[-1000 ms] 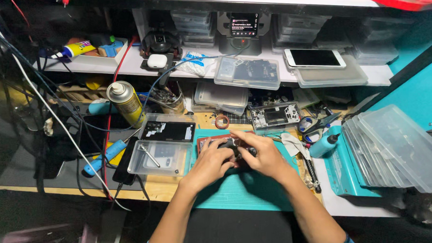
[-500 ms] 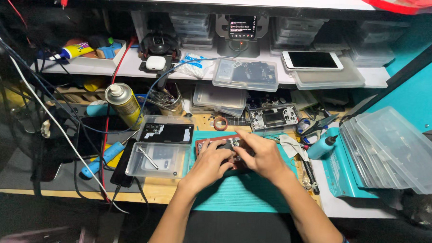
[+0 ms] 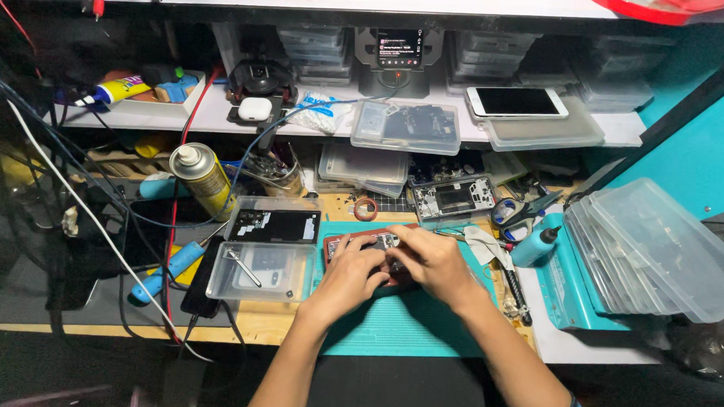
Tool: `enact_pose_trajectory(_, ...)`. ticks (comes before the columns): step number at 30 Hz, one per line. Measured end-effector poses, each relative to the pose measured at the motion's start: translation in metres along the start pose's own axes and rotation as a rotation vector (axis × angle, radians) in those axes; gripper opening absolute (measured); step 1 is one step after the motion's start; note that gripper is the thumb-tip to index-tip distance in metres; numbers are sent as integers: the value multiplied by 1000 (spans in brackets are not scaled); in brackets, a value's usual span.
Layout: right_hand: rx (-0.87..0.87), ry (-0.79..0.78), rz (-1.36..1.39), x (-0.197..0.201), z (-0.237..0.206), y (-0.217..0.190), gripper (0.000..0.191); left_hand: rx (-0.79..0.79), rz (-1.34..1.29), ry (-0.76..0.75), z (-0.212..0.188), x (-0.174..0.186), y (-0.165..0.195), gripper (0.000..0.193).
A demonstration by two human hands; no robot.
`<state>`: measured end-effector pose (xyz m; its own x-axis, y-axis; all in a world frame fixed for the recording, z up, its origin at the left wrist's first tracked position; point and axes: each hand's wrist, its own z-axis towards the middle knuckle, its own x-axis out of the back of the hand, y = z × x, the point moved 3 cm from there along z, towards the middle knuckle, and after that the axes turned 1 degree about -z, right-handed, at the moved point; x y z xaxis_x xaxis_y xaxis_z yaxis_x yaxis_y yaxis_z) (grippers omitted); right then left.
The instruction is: The person works on a disassembled smartphone motherboard clamped in a red holder on a repair bench. They use a pen-shaped tool, likely a soldering iron, on the board, reposition small components with their fingers, and hold the board steady while applying the tool to different spots.
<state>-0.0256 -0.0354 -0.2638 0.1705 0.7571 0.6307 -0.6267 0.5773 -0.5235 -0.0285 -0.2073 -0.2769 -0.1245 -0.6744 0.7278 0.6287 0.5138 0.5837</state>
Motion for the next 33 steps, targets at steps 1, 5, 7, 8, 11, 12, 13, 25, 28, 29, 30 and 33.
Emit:
enact_pose_trajectory(1,-42,15,-50,-1,0,1,40,9,-1,-5,-2,0,0,13)
enact_pose_trajectory(5,16,-58,136,0,2,1,50,22,2,-8,-1,0,-2,12)
enact_pose_trajectory(7,13,-59,136,0,3,0,48,17,-3,-7,-1,-1,-1,12)
enact_pose_trajectory(8,10,-45,96,1,3,0,48,12,-7,-4,0,-1,-1,12)
enact_pose_trajectory(11,-3,-48,75,3,2,-2,51,7,-18,-8,-2,-2,-1,13)
enact_pose_trajectory(12,-5,-75,129,3,1,-2,54,4,-20,-9,-1,-2,-1,13)
enact_pose_trajectory(13,-9,-104,183,3,0,-3,58,7,-20,-6,0,-2,-2,13)
enact_pose_trajectory(25,-62,-87,117,-9,-3,5,57,16,-24,17,-1,0,1,12)
enact_pose_trajectory(28,-37,-75,113,-11,-5,6,57,12,-20,35,-1,1,2,12)
enact_pose_trajectory(29,-80,-89,118,-12,-6,8,59,21,-20,28,-1,0,1,11)
enact_pose_trajectory(30,-124,-104,123,-12,-9,9,61,30,-19,20,-1,0,1,11)
enact_pose_trajectory(33,-161,-19,178,-10,-14,11,56,11,10,49,0,0,2,11)
